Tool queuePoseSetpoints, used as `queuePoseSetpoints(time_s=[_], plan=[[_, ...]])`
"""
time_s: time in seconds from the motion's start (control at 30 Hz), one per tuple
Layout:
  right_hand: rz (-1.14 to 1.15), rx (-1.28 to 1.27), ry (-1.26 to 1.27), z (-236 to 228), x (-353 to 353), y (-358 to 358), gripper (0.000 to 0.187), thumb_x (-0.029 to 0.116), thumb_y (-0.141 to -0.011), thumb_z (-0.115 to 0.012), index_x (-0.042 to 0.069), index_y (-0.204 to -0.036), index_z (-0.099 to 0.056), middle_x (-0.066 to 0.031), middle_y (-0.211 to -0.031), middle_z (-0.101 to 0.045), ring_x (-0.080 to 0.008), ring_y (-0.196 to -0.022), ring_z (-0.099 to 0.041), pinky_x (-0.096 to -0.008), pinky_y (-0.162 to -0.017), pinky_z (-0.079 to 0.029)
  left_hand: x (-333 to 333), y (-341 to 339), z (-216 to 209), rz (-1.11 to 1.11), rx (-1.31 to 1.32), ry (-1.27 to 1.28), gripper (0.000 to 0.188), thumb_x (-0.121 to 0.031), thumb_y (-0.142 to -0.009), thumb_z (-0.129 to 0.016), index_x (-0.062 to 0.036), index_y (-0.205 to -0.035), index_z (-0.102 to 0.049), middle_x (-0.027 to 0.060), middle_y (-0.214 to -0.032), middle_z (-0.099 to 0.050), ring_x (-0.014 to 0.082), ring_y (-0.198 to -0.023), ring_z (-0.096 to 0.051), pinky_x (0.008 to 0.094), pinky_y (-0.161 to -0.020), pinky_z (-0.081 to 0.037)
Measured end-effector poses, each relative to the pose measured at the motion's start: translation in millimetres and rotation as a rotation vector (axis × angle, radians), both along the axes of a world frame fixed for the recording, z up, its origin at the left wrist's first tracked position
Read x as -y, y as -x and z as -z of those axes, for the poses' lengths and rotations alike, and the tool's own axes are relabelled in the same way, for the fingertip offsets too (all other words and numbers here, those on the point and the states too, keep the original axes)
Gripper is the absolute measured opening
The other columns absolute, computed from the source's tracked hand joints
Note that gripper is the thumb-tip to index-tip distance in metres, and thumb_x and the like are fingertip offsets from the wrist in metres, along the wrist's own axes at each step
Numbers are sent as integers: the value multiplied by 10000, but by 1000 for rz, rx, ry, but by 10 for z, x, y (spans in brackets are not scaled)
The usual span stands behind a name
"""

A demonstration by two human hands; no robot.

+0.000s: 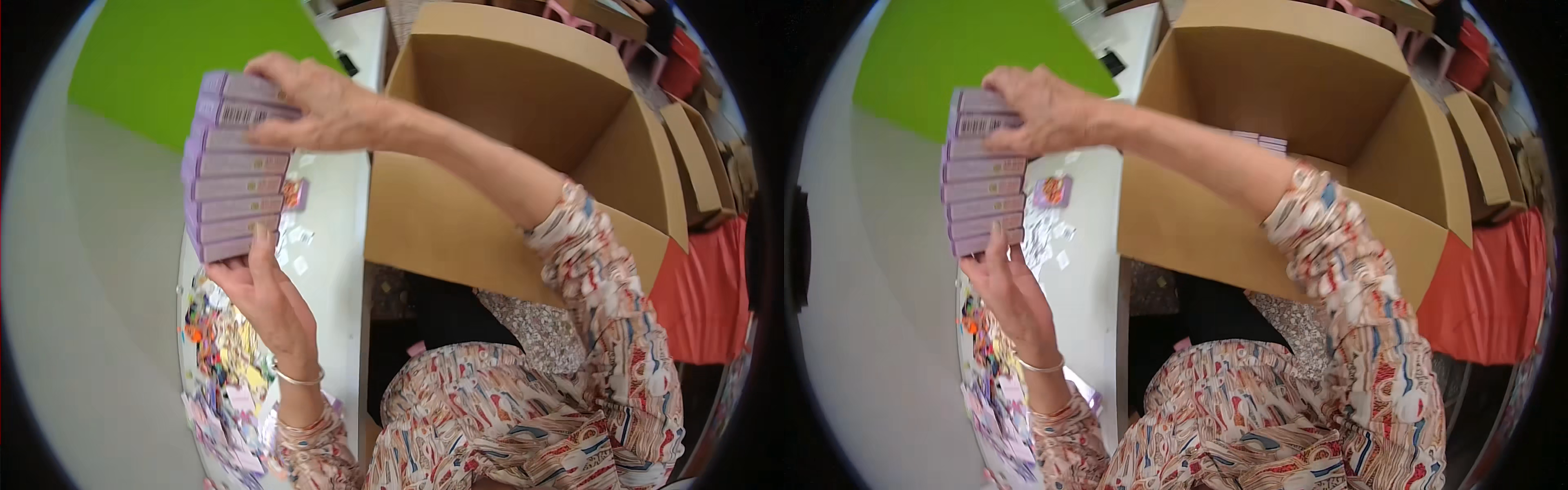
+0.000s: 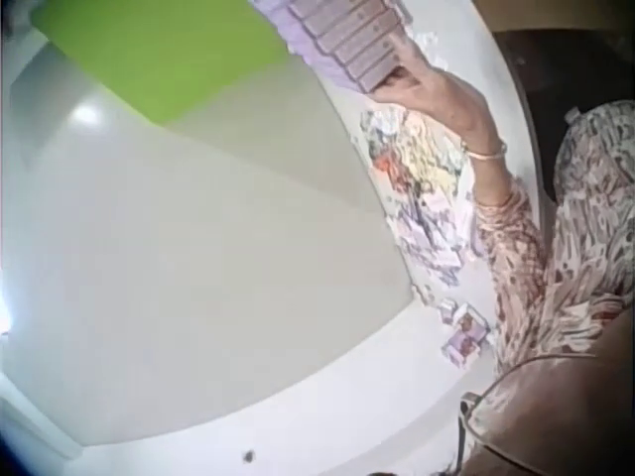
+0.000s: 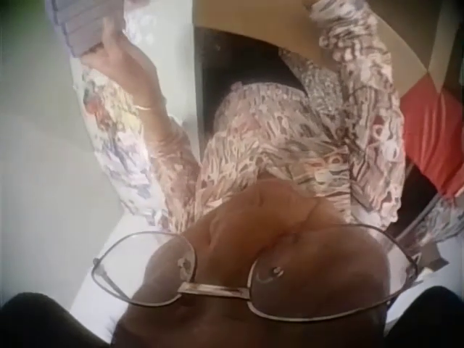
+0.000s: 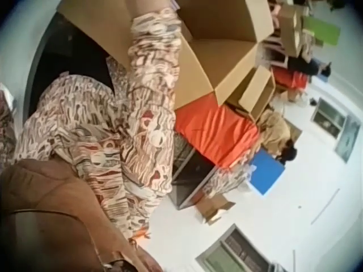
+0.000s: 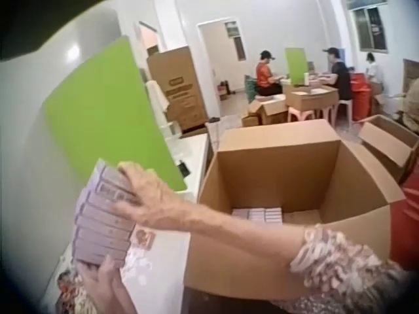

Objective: The recorder is packing small purple boxes into a large cardboard shipping carton and then filling more purple boxes with individual items from the desk.

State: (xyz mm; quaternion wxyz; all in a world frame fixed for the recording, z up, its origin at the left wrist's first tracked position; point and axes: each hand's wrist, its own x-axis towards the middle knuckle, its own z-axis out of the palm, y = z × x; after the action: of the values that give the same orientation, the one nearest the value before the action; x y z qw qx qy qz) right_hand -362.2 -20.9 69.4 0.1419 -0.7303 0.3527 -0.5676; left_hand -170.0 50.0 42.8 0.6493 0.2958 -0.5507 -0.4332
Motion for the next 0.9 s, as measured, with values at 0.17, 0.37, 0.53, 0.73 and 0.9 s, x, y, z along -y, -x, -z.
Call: queuePoseSetpoints(time_s=[0.17, 0.37, 0.53, 0.73, 0.9], plan=[[96, 242, -77, 468, -267, 1137, 670, 454, -810, -690, -9, -1245, -475, -130, -1080, -616, -216, -1028, -575, -349, -888, -466, 142, 727, 70, 437, 188, -73, 469, -22, -887, -613, 10, -1272, -347, 103, -1258, -462, 171, -1117, -469, 327, -986, -386], [206, 407, -379, 1106, -641, 2065, 539, 386, -897, -615, 74, -1306, -454, -50, -1052, -583, -137, -957, -524, -294, -777, -435, 429, 1580, 141, 639, 508, -147, 611, -163, -841, -701, 68, -1269, -333, 147, -1206, -484, 166, -1066, -504, 305, -953, -410], [331, 406, -734, 2129, -649, 2381, 569, 507, -868, -607, 96, -1246, -502, 8, -952, -571, -78, -823, -479, -245, -634, -350, 686, 1899, 570, 858, 825, -428, 487, -177, -845, -684, 42, -1200, -432, 90, -1130, -565, 142, -1015, -551, 291, -930, -426], [214, 595, -1058, 2672, -849, 2556, 591, 484, -823, -666, 62, -1199, -493, -74, -1062, -596, -162, -987, -577, -371, -811, -502, 908, 2228, 979, 1143, 1131, -751, 274, -190, -886, -626, -16, -1089, -570, 41, -1030, -630, 98, -936, -578, 252, -874, -438], [217, 534, -1350, 2919, -1105, 2544, 635, 467, -813, -674, 44, -1252, -497, -112, -1129, -620, -223, -1026, -601, -436, -848, -519, 777, 2272, 1220, 1284, 1250, -876, 317, -217, -880, -627, -26, -1123, -557, 47, -1095, -599, 90, -996, -540, 245, -888, -420]])
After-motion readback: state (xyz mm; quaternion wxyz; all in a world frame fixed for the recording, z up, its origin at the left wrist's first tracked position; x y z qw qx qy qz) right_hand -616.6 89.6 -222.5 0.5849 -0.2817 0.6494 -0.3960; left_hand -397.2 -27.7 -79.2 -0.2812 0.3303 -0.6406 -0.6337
